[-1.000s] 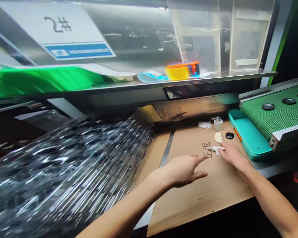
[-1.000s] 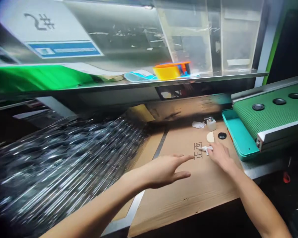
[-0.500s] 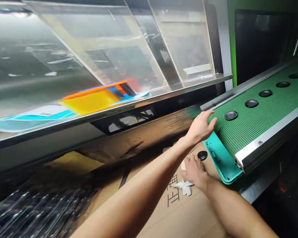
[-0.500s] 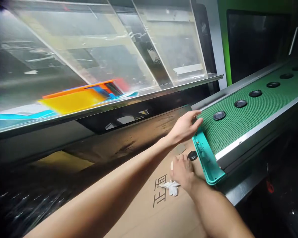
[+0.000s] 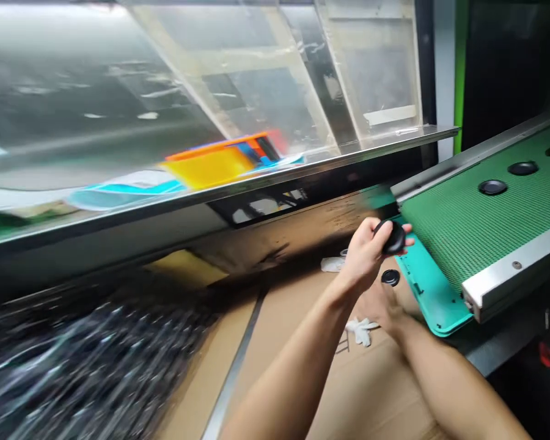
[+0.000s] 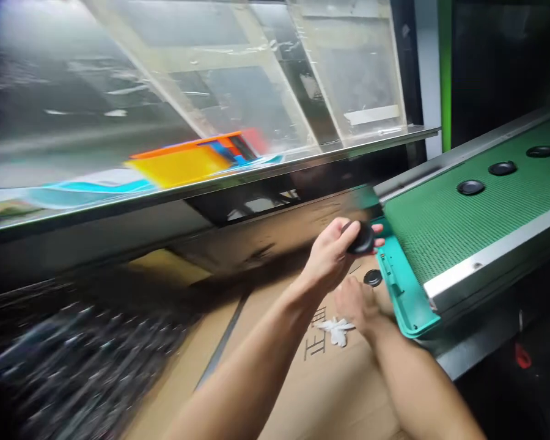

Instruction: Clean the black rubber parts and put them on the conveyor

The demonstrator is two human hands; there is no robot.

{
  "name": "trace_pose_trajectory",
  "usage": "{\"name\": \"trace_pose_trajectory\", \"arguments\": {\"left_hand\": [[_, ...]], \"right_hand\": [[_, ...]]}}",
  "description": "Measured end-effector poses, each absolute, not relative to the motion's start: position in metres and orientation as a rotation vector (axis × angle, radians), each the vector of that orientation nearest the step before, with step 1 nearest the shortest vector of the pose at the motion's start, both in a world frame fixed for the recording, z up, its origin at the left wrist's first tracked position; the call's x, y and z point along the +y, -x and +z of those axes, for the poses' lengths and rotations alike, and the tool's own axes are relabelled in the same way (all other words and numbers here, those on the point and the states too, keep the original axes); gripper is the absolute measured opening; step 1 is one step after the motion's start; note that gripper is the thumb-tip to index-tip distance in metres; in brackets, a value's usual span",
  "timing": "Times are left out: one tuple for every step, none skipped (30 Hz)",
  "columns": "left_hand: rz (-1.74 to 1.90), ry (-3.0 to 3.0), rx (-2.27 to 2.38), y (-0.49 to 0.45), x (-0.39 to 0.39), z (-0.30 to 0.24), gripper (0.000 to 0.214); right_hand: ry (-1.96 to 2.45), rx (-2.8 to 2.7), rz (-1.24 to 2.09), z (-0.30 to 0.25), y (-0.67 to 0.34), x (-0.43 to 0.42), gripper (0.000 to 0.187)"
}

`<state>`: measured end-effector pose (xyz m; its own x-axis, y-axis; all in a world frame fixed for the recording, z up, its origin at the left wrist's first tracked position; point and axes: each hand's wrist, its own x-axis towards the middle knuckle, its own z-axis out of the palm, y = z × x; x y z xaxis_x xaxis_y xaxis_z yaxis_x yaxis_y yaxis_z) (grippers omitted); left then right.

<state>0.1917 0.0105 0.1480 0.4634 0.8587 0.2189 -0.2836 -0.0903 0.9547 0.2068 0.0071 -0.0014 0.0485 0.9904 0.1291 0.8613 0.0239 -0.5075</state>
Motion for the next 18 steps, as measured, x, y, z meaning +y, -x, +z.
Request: {"name": "trace_pose_trajectory", "arguments": {"left_hand": [[1.084, -1.2, 0.588, -0.163, 0.003, 0.133, 0.037], [1.128, -1.089, 0.623, -0.136, -0.003, 0.116, 0.036], [1.171, -0.983, 0.657, -0.11, -0.008, 0.098, 0.033], [1.202, -0.875, 0.681, -0.087, -0.012, 0.08, 0.031], [1.219, -0.772, 0.69, -0.067, -0.014, 0.063, 0.032], [1.229, -0.677, 0.685, -0.051, -0.016, 0.047, 0.036], [1.236, -0.594, 0.675, -0.039, -0.015, 0.034, 0.041], [1.244, -0.531, 0.665, -0.031, -0.014, 0.022, 0.045], [1.249, -0.488, 0.656, -0.025, -0.013, 0.014, 0.047], [1.249, -0.462, 0.645, -0.022, -0.01, 0.007, 0.047], [1.242, -0.448, 0.63, -0.021, -0.007, 0.003, 0.046], [1.229, -0.436, 0.612, -0.021, -0.005, 0.001, 0.045], [1.213, -0.42, 0.59, -0.022, -0.002, 0.0, 0.042], [1.2, -0.399, 0.564, -0.023, 0.0, -0.001, 0.039], [1.19, -0.371, 0.538, -0.024, 0.001, -0.001, 0.035], [1.185, -0.341, 0.512, -0.025, 0.002, -0.001, 0.031], [1.18, -0.313, 0.484, -0.026, 0.003, -0.001, 0.029], [1.175, -0.288, 0.451, -0.027, 0.003, -0.001, 0.028]], "right_hand": [[1.858, -1.865, 0.374, 0.0, -0.209, 0.006, 0.033], [1.843, -1.863, 0.366, 0.001, -0.21, 0.005, 0.035], [1.828, -1.858, 0.363, 0.001, -0.211, 0.005, 0.037], [1.817, -1.849, 0.35, 0.0, -0.212, 0.005, 0.04], [1.815, -1.835, 0.332, -0.001, -0.212, 0.006, 0.043], [1.811, -1.82, 0.318, -0.002, -0.212, 0.006, 0.045], [1.796, -1.801, 0.306, -0.003, -0.211, 0.006, 0.046], [1.769, -1.778, 0.297, -0.003, -0.209, 0.006, 0.046], [1.726, -1.752, 0.292, -0.002, -0.206, 0.005, 0.046], [1.674, -1.722, 0.288, -0.001, -0.203, 0.004, 0.047], [1.624, -1.692, 0.29, 0.001, -0.198, 0.002, 0.048], [1.578, -1.666, 0.3, 0.004, -0.194, -0.001, 0.049], [1.544, -1.647, 0.323, 0.007, -0.189, -0.004, 0.052], [1.524, -1.637, 0.36, 0.009, -0.183, -0.006, 0.054], [1.521, -1.64, 0.404, 0.012, -0.178, -0.009, 0.055], [1.535, -1.659, 0.442, 0.014, -0.173, -0.012, 0.055], [1.572, -1.694, 0.457, 0.015, -0.169, -0.015, 0.055], [1.637, -1.74, 0.438, 0.015, -0.164, -0.017, 0.053]]}}
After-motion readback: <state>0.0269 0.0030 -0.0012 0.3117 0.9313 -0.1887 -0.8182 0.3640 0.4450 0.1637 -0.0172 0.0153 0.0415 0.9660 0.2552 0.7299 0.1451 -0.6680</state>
